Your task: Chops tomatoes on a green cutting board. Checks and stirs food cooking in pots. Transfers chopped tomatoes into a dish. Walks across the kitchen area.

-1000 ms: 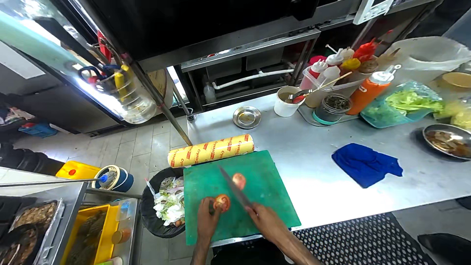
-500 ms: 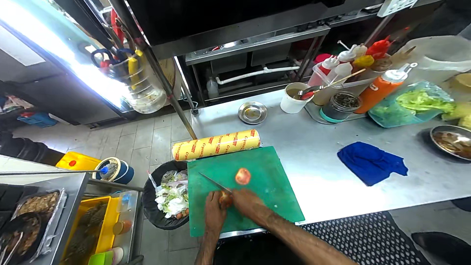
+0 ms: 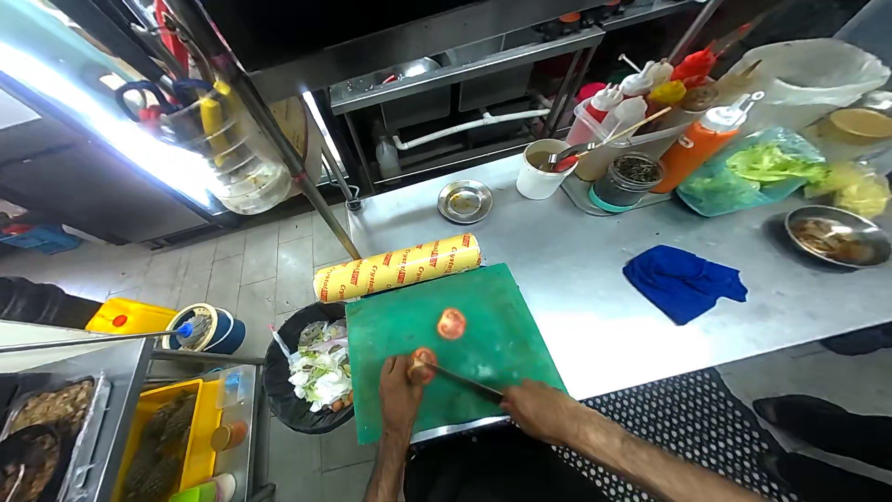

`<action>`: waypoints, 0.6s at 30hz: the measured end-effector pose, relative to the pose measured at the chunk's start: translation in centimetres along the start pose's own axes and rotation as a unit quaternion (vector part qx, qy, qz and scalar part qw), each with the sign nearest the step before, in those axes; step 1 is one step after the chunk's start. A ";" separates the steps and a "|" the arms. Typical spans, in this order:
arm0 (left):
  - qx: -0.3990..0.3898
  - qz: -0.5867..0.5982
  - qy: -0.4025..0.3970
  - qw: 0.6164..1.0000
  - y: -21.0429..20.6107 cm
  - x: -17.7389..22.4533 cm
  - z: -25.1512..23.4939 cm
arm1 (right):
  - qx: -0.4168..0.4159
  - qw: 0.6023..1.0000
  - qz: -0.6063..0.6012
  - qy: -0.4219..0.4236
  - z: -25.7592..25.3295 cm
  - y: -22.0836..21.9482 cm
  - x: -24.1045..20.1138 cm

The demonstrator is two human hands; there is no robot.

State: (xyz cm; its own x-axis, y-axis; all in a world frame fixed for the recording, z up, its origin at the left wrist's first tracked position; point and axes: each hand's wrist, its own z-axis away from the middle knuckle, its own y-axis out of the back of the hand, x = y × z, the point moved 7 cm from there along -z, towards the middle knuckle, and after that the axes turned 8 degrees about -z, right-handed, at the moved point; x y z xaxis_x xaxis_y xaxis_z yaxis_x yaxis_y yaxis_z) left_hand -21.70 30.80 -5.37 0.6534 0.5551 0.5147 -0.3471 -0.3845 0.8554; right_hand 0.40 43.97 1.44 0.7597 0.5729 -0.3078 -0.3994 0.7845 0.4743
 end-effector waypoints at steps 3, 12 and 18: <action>-0.025 -0.003 -0.065 0.998 0.0 0.1 -0.8 | -0.005 1.000 0.008 -0.012 1.0 0.4 0.0; -0.188 -0.099 -0.230 0.950 -0.4 -0.5 -5.4 | -0.016 1.000 0.008 -0.020 1.1 0.6 -0.3; -0.285 -0.003 -0.187 0.940 -1.2 -1.9 -6.2 | -0.009 1.000 0.006 -0.012 0.8 0.4 0.1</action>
State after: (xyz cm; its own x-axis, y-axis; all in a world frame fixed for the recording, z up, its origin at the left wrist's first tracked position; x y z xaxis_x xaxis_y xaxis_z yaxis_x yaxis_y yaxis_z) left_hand -26.69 34.76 -7.03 0.8101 0.2171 0.5447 -0.5774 0.1341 0.8053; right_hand 0.73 44.10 2.26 0.7667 0.5768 -0.2818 -0.4174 0.7815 0.4638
